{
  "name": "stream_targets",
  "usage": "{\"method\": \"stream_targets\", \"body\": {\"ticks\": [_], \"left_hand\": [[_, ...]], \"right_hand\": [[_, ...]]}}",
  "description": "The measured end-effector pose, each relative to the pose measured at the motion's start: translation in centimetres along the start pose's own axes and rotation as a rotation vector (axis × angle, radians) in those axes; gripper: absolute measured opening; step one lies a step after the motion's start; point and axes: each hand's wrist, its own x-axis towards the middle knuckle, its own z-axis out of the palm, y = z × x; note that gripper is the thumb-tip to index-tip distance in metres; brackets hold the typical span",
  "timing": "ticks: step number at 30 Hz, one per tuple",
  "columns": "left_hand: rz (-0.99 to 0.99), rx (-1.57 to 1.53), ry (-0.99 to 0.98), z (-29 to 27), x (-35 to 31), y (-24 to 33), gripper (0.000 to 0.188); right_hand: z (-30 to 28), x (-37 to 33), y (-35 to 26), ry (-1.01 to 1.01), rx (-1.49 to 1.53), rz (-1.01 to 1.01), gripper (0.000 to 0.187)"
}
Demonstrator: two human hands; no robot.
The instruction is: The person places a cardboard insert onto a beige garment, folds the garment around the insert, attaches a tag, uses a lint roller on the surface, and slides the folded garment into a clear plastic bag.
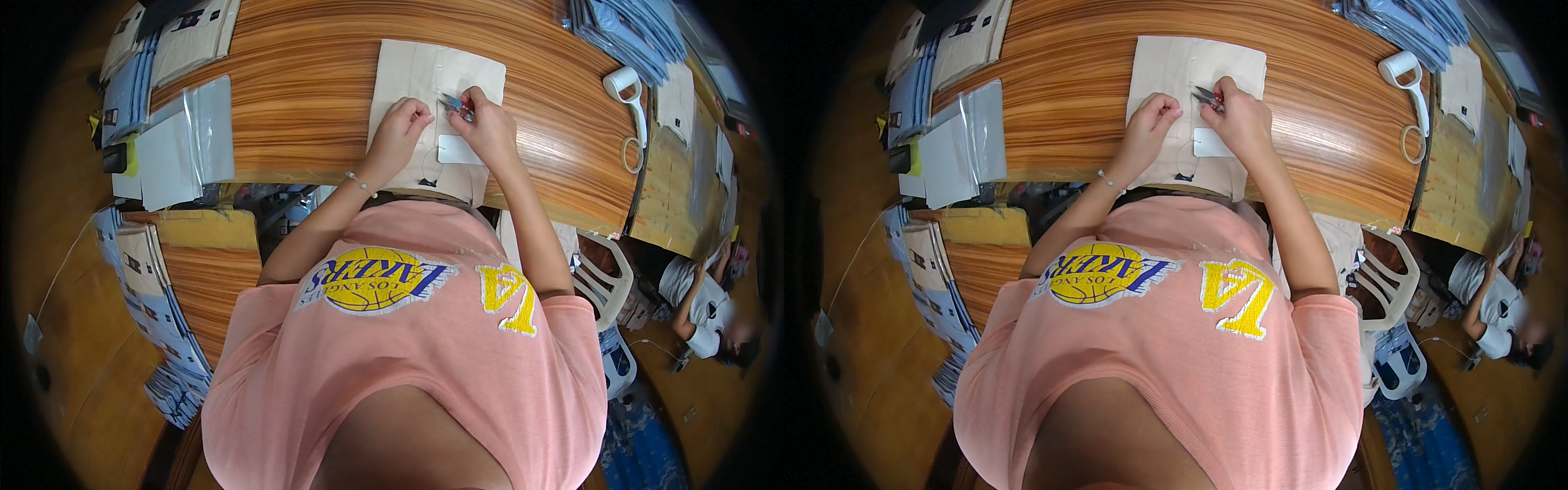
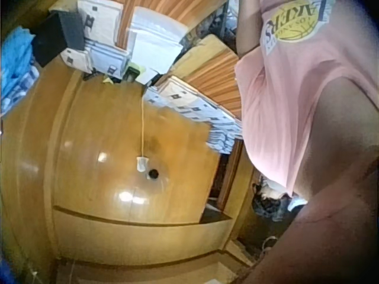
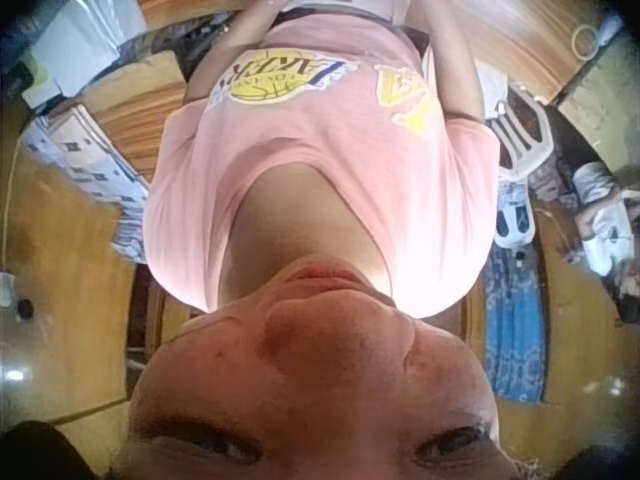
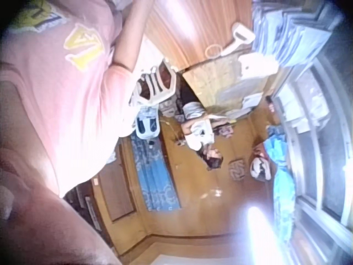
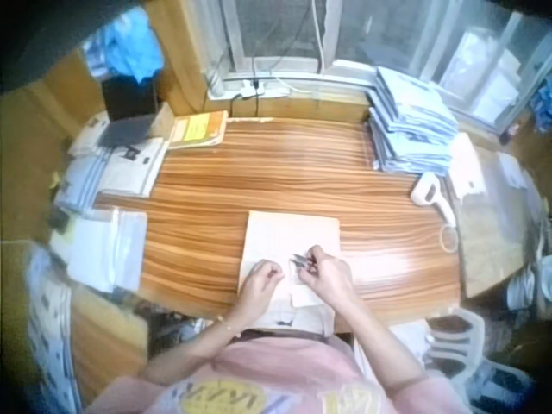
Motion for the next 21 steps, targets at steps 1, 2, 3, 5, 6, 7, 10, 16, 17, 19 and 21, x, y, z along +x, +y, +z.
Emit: {"method": "stream_targets", "body": {"ticks": [1, 2, 3, 5, 6, 7, 10, 16, 17, 19, 21], "left_hand": [[0.007, 0.009, -0.001, 0.0, 0.0, -0.1, 0.012], [0.006, 0.010, -0.003, 0.0, -0.1, -0.2, 0.013], [0.006, 0.010, -0.007, 0.0, -0.1, -0.2, 0.013], [0.007, 0.014, -0.015, 0.0, -0.1, -0.2, 0.013], [0.007, 0.017, -0.017, 0.0, -0.1, -0.3, 0.013], [0.007, 0.020, -0.020, -0.1, -0.1, -0.3, 0.013], [0.069, 0.081, 0.007, -0.2, -0.1, -0.5, 0.014], [0.133, 0.242, -0.065, -3.4, -1.6, 0.9, 0.012], [0.040, 0.506, -0.269, -5.6, -2.6, 2.1, 0.012], [-0.110, 0.783, -0.574, -9.4, -4.2, 3.6, 0.013], [-0.233, 0.819, -0.770, -11.2, -5.2, 4.3, 0.015]], "right_hand": [[0.1, 0.2, -0.1, -0.014, 0.004, -0.002, 0.030], [0.3, 0.4, -0.1, -0.017, 0.000, -0.006, 0.029], [0.5, 0.6, -0.1, -0.018, -0.005, -0.009, 0.029], [0.6, 0.9, -0.1, -0.031, 0.000, 0.005, 0.027], [0.5, 1.1, -0.4, -0.045, 0.010, 0.021, 0.026], [0.4, 1.2, -0.5, -0.059, 0.020, 0.036, 0.025], [0.9, 1.5, 0.0, -0.061, 0.064, 0.030, 0.024], [0.6, 0.8, 3.8, 0.018, 0.323, 0.088, 0.028], [-0.2, 0.3, 5.6, 0.080, 0.286, 0.148, 0.029], [-2.4, -0.9, 9.9, 0.210, 0.207, 0.269, 0.032], [-3.3, -2.4, 15.0, 0.299, 0.062, 0.320, 0.034]]}}
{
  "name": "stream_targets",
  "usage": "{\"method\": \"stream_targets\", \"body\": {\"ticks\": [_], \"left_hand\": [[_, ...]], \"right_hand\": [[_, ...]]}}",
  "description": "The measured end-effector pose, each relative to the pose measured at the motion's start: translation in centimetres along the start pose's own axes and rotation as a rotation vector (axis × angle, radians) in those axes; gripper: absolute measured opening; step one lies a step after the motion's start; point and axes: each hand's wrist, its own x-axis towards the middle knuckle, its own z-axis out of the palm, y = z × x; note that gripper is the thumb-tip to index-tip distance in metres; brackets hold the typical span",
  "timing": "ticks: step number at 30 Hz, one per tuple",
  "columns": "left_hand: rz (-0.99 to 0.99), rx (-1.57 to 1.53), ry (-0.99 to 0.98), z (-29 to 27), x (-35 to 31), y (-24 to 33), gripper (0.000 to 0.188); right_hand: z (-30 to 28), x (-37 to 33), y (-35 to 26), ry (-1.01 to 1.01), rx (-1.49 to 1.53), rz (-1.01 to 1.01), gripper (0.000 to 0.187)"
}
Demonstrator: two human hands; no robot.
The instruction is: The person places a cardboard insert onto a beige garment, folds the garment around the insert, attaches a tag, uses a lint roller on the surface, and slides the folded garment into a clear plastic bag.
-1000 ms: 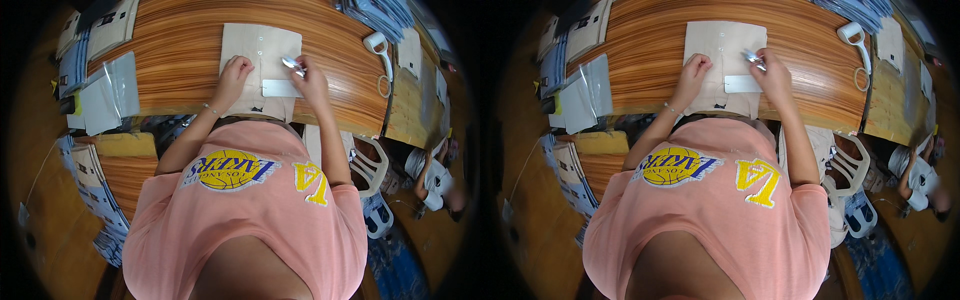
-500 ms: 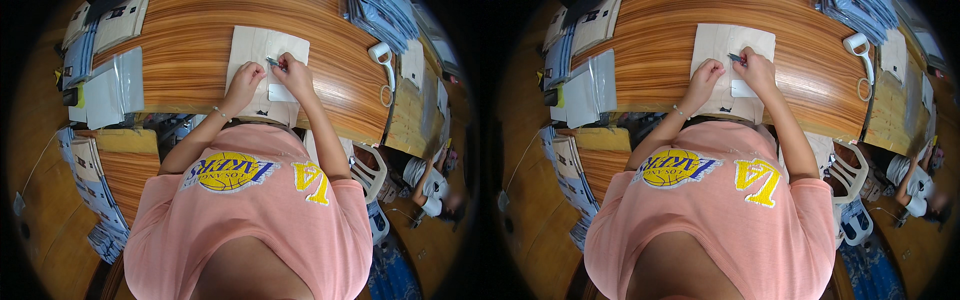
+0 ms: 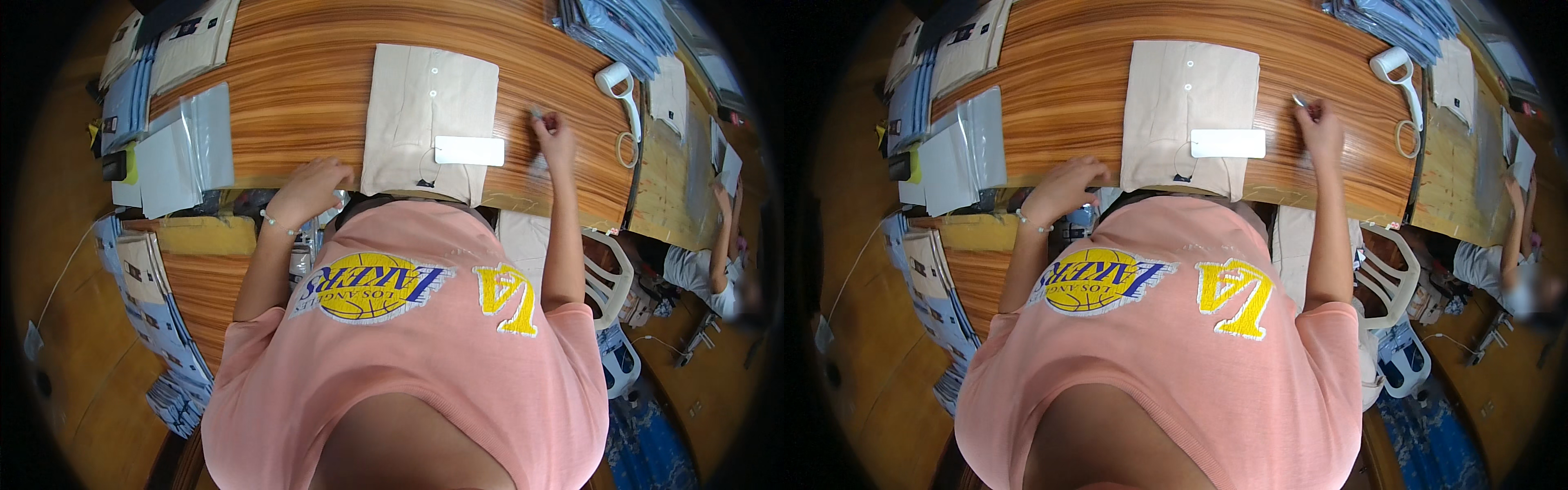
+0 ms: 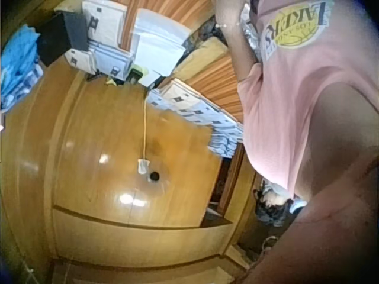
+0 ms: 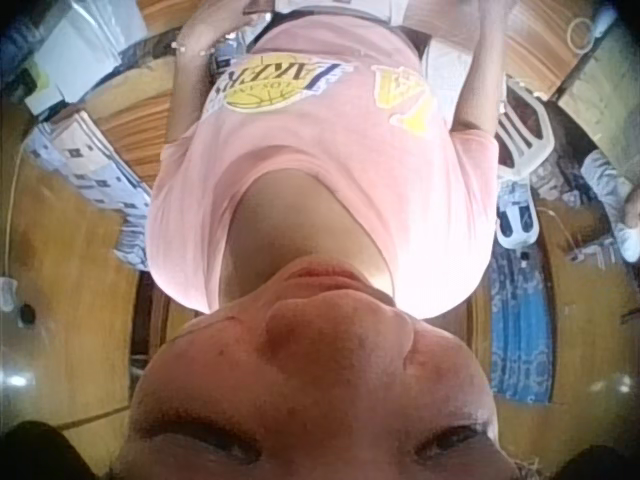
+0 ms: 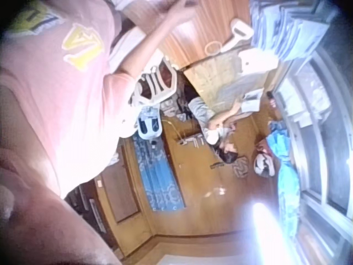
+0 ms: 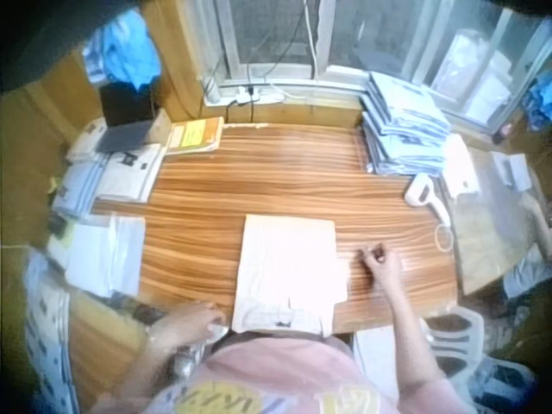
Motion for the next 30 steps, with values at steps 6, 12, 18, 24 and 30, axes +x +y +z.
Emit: {"method": "stream_targets", "body": {"ticks": [6, 12, 18, 24, 30], "left_hand": [[0.519, -0.281, 0.492, 2.2, 7.8, 6.4, 0.031], [0.479, -0.063, 0.580, 3.9, 12.6, 6.8, 0.025], [0.133, -0.980, 0.482, 3.2, 12.8, 4.3, 0.023], [0.342, -0.078, 0.891, 4.0, 10.0, 3.8, 0.039], [0.456, 0.148, 0.667, 5.4, 8.6, 4.8, 0.048]], "right_hand": [[-1.0, -1.5, -2.5, 0.369, -0.310, -0.245, 0.028], [-1.4, -5.9, -6.8, 0.168, 0.022, -0.382, 0.017], [-0.4, -9.7, -6.8, 0.015, 0.191, -0.360, 0.009], [2.5, -11.3, -8.6, -0.177, 0.127, -0.672, 0.012], [-1.3, -5.5, -3.4, 0.293, 0.030, -0.404, 0.017]]}}
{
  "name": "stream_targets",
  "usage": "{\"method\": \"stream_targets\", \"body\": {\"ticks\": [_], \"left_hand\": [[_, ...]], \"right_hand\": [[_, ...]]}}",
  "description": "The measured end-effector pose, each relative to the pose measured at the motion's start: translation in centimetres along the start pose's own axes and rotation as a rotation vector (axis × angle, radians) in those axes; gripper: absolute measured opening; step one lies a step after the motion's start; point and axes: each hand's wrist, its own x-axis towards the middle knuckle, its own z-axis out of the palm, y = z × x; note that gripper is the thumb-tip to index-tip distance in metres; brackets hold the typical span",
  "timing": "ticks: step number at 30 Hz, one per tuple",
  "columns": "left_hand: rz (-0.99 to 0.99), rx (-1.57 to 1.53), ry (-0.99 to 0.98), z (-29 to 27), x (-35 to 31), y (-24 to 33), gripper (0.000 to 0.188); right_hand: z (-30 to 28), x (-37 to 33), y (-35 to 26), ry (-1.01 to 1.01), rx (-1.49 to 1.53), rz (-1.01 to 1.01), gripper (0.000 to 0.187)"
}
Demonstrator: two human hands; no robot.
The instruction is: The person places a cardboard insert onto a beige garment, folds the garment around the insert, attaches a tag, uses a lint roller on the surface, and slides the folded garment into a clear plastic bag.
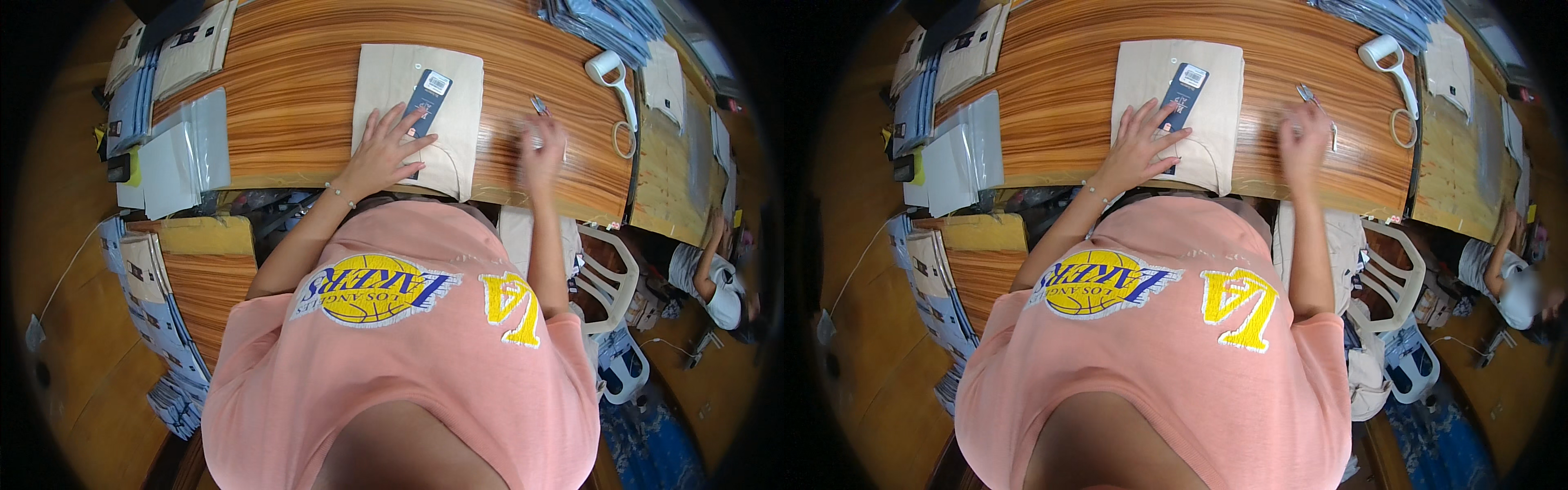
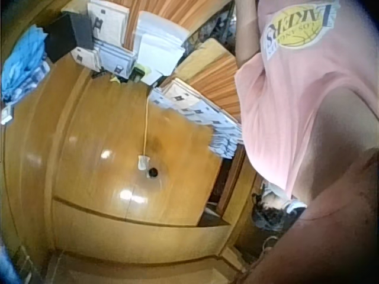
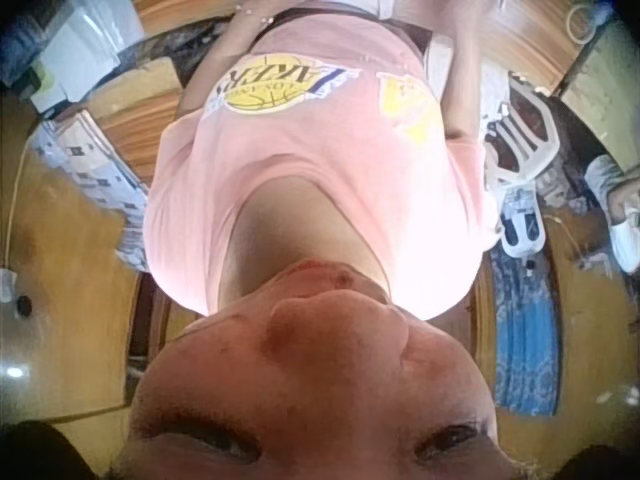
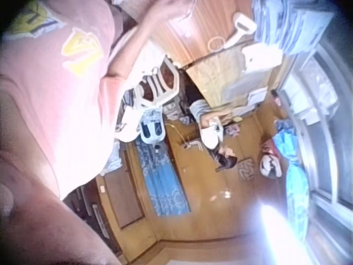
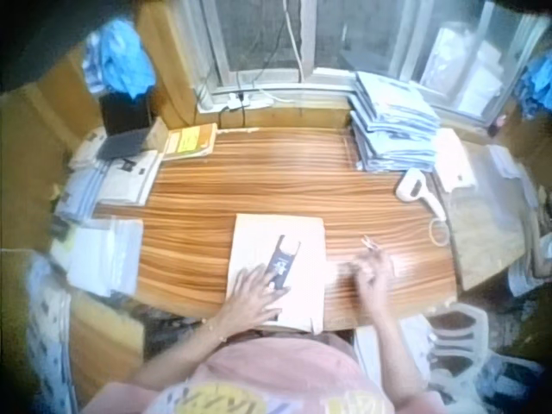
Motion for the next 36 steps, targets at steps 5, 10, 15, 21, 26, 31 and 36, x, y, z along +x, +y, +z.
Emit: {"method": "stream_targets", "body": {"ticks": [5, 10, 15, 21, 26, 31, 36], "left_hand": [[-0.148, -0.033, -0.028, 1.2, -0.6, 0.1, 0.060], [-0.168, -0.163, 0.158, 0.8, 0.2, 0.0, 0.072], [-0.168, -0.154, 0.178, -1.0, 1.7, -0.2, 0.070], [0.024, -0.005, 0.029, -0.1, 4.0, -2.2, 0.038], [0.122, 0.015, -0.006, 3.2, 4.5, -4.3, 0.037], [0.144, 0.049, 0.019, 4.2, 4.0, -4.8, 0.040], [0.185, 0.063, 0.080, 4.7, 3.3, -5.3, 0.040]], "right_hand": [[-4.2, 3.2, 12.3, 0.307, -0.261, 0.180, 0.026], [-4.9, 12.4, 19.8, 0.286, -0.475, 0.225, 0.031], [-6.3, 18.4, 23.1, -0.408, -0.858, 0.574, 0.038], [-9.0, 12.0, 11.8, -0.485, 0.082, 0.362, 0.043], [-5.7, -3.8, -7.9, -0.605, 0.734, 0.845, 0.043], [-6.2, -13.2, -11.0, -0.601, 0.560, 0.965, 0.040], [-8.2, -12.2, -16.0, -0.385, 0.612, 0.951, 0.038]]}}
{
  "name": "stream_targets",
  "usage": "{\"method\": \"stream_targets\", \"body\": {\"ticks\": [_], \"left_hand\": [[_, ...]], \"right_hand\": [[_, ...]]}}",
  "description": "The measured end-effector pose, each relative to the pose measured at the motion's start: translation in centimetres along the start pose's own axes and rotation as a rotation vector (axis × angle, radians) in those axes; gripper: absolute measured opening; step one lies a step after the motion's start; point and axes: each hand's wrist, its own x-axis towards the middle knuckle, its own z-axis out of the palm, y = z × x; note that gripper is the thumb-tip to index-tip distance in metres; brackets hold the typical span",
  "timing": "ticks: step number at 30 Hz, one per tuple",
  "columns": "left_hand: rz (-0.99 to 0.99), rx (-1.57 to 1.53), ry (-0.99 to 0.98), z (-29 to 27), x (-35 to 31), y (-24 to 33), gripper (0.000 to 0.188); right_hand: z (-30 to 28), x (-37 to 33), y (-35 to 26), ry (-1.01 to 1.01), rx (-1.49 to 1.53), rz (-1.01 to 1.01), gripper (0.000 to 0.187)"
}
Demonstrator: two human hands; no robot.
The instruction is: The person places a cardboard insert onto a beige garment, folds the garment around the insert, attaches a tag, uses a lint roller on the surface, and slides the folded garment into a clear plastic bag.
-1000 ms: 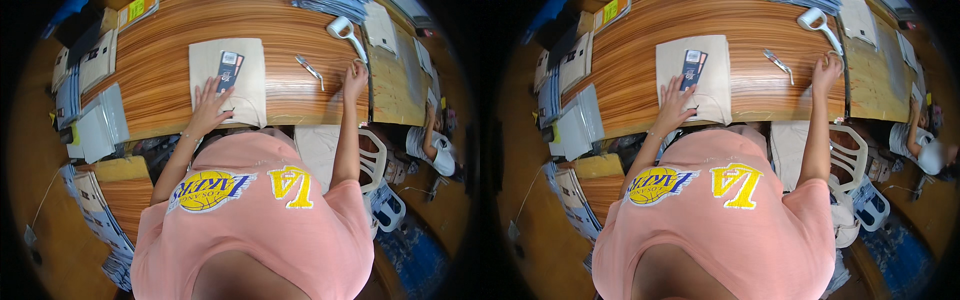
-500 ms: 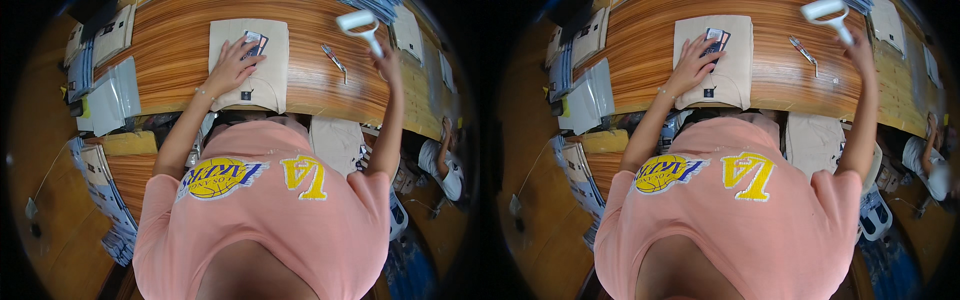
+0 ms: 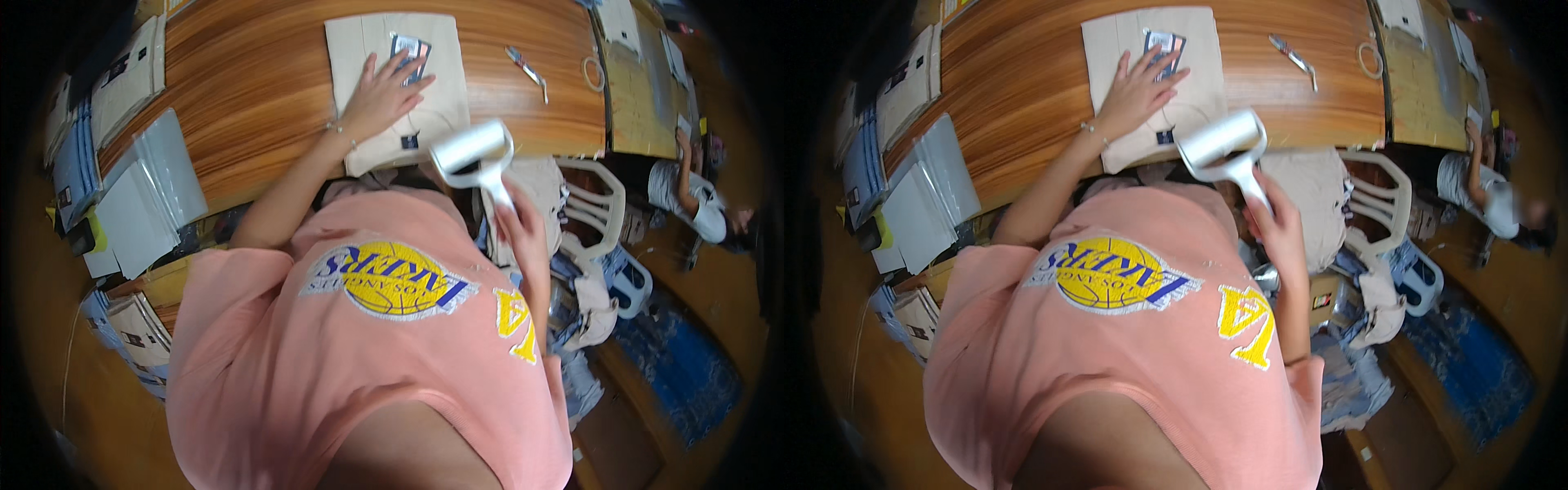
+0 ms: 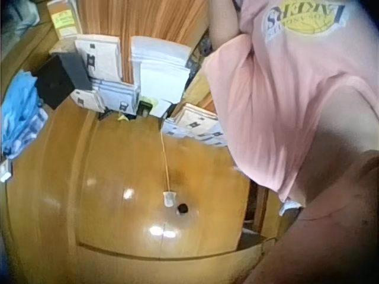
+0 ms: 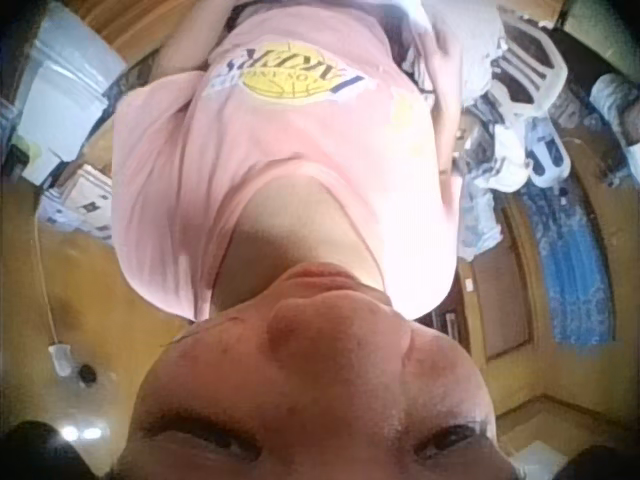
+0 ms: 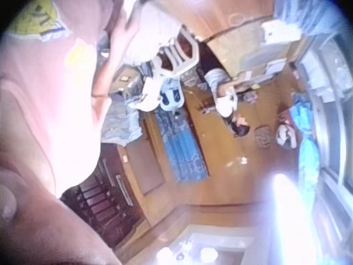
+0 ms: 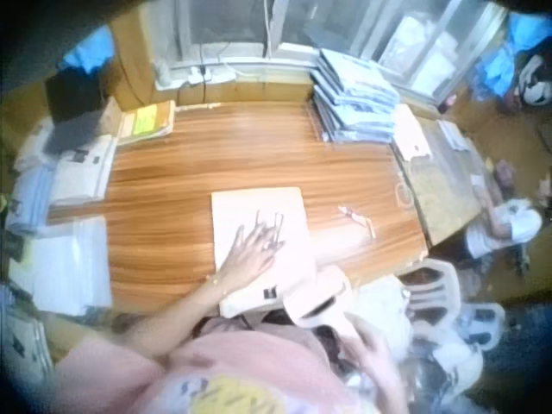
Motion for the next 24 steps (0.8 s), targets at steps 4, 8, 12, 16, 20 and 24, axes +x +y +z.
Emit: {"method": "stream_targets", "body": {"ticks": [4, 8, 12, 16, 20, 24], "left_hand": [[0.042, 0.001, 0.003, 0.1, 0.7, -0.4, 0.039], [0.023, 0.041, 0.036, 0.4, 0.1, -1.1, 0.039], [0.035, 0.051, 0.059, 0.4, 0.2, -1.0, 0.039], [0.100, 0.012, 0.148, 0.9, 0.5, -0.5, 0.037], [0.051, 0.043, 0.100, 0.5, 0.2, -0.6, 0.037], [0.002, 0.023, 0.033, -0.1, -0.1, -0.5, 0.037]], "right_hand": [[5.6, 3.3, 0.5, 0.051, 0.021, 0.022, 0.037], [1.5, -0.2, 2.6, -0.013, -0.232, 0.155, 0.038], [3.1, 0.4, -1.0, 0.053, -0.101, 0.062, 0.041], [4.5, 3.8, 3.2, -0.005, -0.048, 0.017, 0.040], [-0.6, -1.7, 3.6, -0.052, -0.390, 0.145, 0.040], [-5.2, 0.8, 1.0, 0.266, -0.002, -0.046, 0.043]]}}
